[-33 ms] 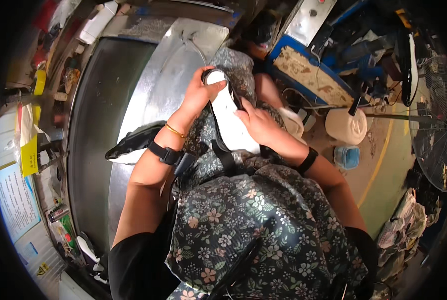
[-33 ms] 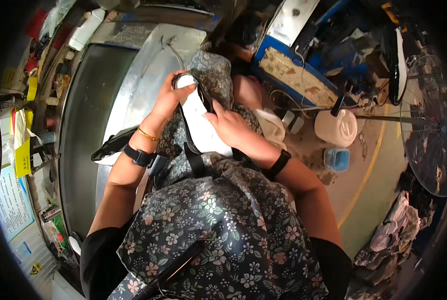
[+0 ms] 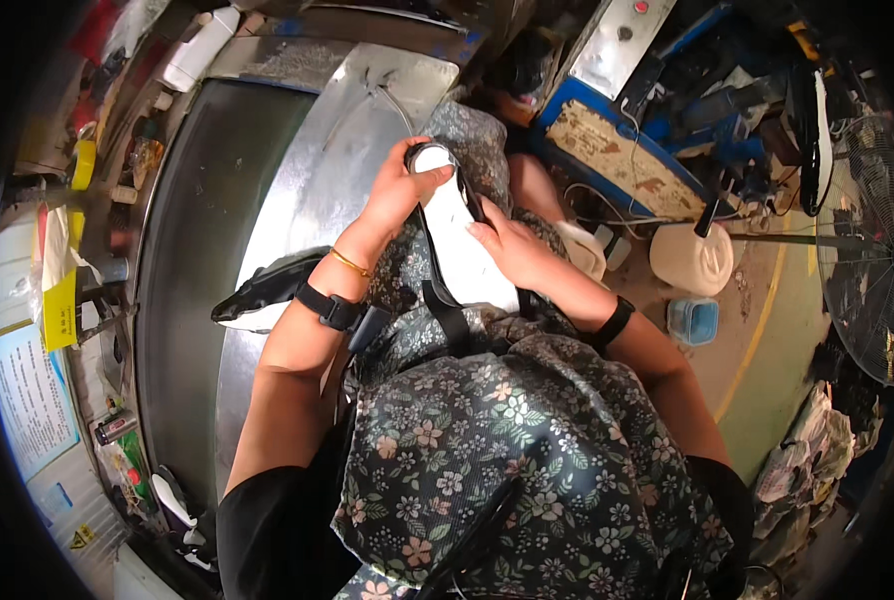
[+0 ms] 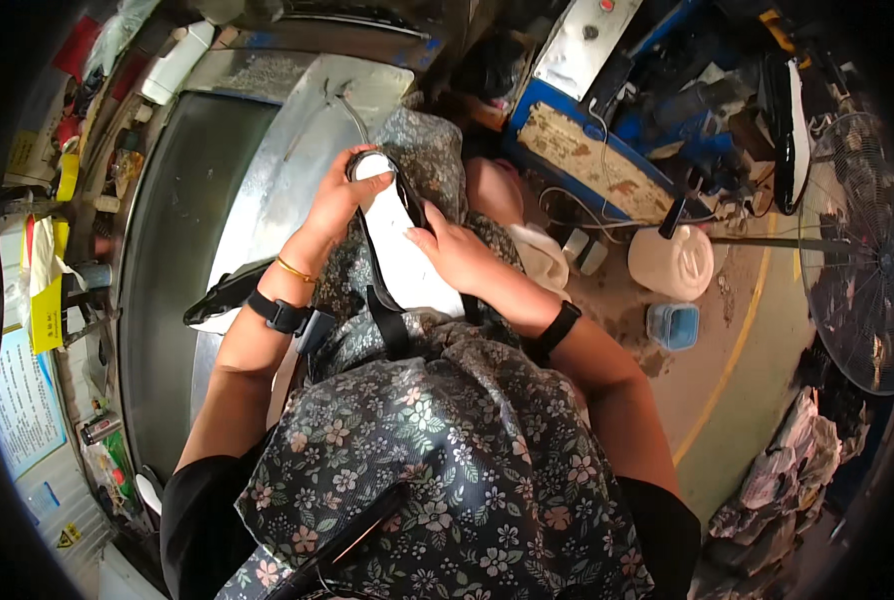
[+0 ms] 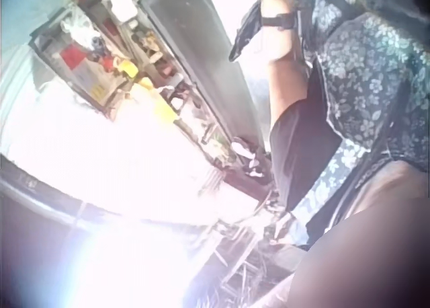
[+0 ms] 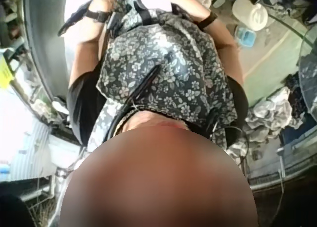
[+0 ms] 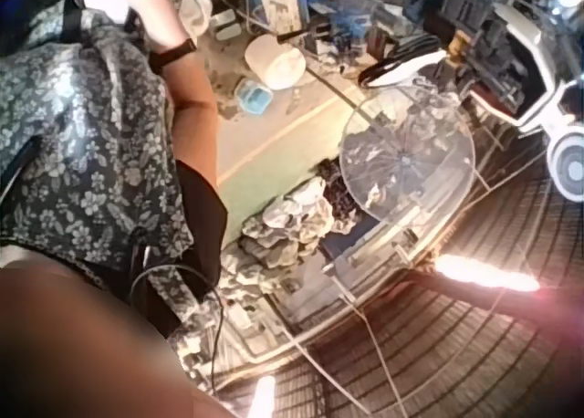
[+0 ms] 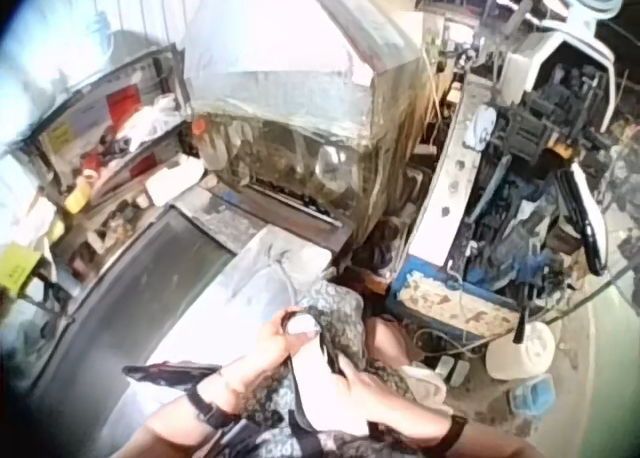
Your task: Lasting and trimming shoe uppers on molds at a manufacturing station.
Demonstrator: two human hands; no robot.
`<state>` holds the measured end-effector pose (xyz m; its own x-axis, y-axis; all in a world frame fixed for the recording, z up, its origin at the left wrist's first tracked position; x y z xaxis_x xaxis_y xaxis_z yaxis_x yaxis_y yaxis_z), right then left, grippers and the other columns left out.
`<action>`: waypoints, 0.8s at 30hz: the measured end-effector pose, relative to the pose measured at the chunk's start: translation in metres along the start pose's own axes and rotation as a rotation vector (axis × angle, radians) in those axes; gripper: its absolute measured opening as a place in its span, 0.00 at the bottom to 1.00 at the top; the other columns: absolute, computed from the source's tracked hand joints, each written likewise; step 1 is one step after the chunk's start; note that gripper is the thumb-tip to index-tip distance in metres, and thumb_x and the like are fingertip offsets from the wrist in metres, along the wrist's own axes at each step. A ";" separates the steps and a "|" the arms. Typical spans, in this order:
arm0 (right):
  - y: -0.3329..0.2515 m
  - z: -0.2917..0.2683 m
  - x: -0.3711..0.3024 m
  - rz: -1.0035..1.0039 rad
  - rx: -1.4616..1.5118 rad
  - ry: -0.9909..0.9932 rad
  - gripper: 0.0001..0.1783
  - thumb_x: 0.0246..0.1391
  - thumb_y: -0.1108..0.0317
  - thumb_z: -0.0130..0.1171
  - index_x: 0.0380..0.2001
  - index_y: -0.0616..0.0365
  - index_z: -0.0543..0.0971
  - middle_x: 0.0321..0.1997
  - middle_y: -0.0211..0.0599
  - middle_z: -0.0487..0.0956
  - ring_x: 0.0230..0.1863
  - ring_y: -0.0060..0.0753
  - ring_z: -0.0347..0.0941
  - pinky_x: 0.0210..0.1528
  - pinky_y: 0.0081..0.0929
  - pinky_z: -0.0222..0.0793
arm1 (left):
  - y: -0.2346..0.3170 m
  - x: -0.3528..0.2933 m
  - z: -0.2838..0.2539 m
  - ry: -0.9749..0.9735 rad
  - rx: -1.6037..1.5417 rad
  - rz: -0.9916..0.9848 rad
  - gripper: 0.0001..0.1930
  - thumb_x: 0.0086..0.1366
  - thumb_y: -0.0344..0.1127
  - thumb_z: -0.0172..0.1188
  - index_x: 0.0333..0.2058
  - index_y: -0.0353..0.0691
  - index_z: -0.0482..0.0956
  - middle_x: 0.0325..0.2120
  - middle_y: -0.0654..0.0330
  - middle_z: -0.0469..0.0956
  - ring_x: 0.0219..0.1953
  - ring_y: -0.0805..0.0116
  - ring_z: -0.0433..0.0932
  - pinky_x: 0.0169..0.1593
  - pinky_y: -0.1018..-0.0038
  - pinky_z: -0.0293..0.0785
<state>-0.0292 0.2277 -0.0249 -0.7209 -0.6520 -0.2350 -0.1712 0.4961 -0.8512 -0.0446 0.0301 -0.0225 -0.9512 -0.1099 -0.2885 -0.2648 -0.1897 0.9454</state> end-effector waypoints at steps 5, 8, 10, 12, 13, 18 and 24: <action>-0.002 0.014 0.036 0.228 0.742 0.015 0.41 0.66 0.47 0.47 0.68 0.66 0.51 0.69 0.50 0.60 0.68 0.38 0.58 0.67 0.30 0.54 | 0.000 -0.008 -0.004 -0.011 -0.818 -0.036 0.22 0.72 0.40 0.48 0.57 0.31 0.69 0.50 0.51 0.77 0.57 0.64 0.72 0.61 0.70 0.66; -0.022 0.028 0.045 0.071 0.692 -0.054 0.45 0.66 0.45 0.44 0.68 0.71 0.44 0.67 0.59 0.62 0.67 0.45 0.60 0.65 0.32 0.57 | -0.005 -0.029 -0.023 0.435 0.396 -0.129 0.22 0.73 0.44 0.41 0.51 0.31 0.75 0.42 0.46 0.81 0.48 0.57 0.79 0.54 0.65 0.73; -0.026 0.038 0.044 0.162 0.481 -0.045 0.45 0.67 0.47 0.43 0.68 0.73 0.41 0.65 0.63 0.62 0.66 0.48 0.62 0.65 0.34 0.58 | 0.002 -0.034 -0.025 0.345 0.979 -0.068 0.19 0.71 0.42 0.42 0.44 0.33 0.78 0.36 0.47 0.82 0.41 0.53 0.81 0.46 0.63 0.76; -0.029 0.048 0.044 0.213 0.229 -0.062 0.45 0.68 0.48 0.42 0.67 0.75 0.38 0.64 0.67 0.63 0.65 0.52 0.63 0.64 0.35 0.59 | 0.012 -0.032 -0.026 0.221 1.536 -0.002 0.18 0.70 0.40 0.44 0.37 0.35 0.81 0.30 0.48 0.83 0.34 0.50 0.83 0.38 0.61 0.79; -0.032 0.050 0.045 0.147 0.227 0.002 0.44 0.68 0.49 0.41 0.67 0.75 0.37 0.63 0.70 0.63 0.64 0.55 0.64 0.63 0.36 0.60 | 0.021 -0.031 -0.025 0.178 1.645 0.124 0.16 0.69 0.39 0.44 0.35 0.35 0.80 0.23 0.51 0.80 0.26 0.47 0.80 0.30 0.59 0.76; -0.033 0.068 0.051 -0.133 0.415 0.149 0.42 0.68 0.51 0.40 0.66 0.76 0.39 0.64 0.69 0.61 0.65 0.56 0.61 0.65 0.37 0.56 | 0.065 -0.029 -0.033 -0.002 1.475 0.078 0.19 0.70 0.44 0.44 0.34 0.35 0.79 0.21 0.47 0.79 0.24 0.44 0.79 0.30 0.54 0.74; -0.023 0.010 0.053 0.040 0.074 0.028 0.38 0.68 0.51 0.43 0.65 0.73 0.50 0.59 0.62 0.68 0.59 0.48 0.68 0.61 0.36 0.61 | 0.032 -0.104 -0.017 -0.168 0.025 -0.257 0.52 0.55 0.33 0.72 0.70 0.35 0.45 0.65 0.53 0.59 0.64 0.69 0.59 0.66 0.74 0.53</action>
<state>-0.0565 0.1757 -0.0223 -0.7447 -0.6156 -0.2577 -0.0920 0.4771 -0.8740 0.0482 0.0193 0.0350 -0.8649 0.1014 -0.4915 -0.5019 -0.1661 0.8488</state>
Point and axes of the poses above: each hand's wrist, its own x-axis towards the middle knuckle, its own z-axis out of the palm, y = z × x, the point moved 4 cm from there along x, towards the middle knuckle
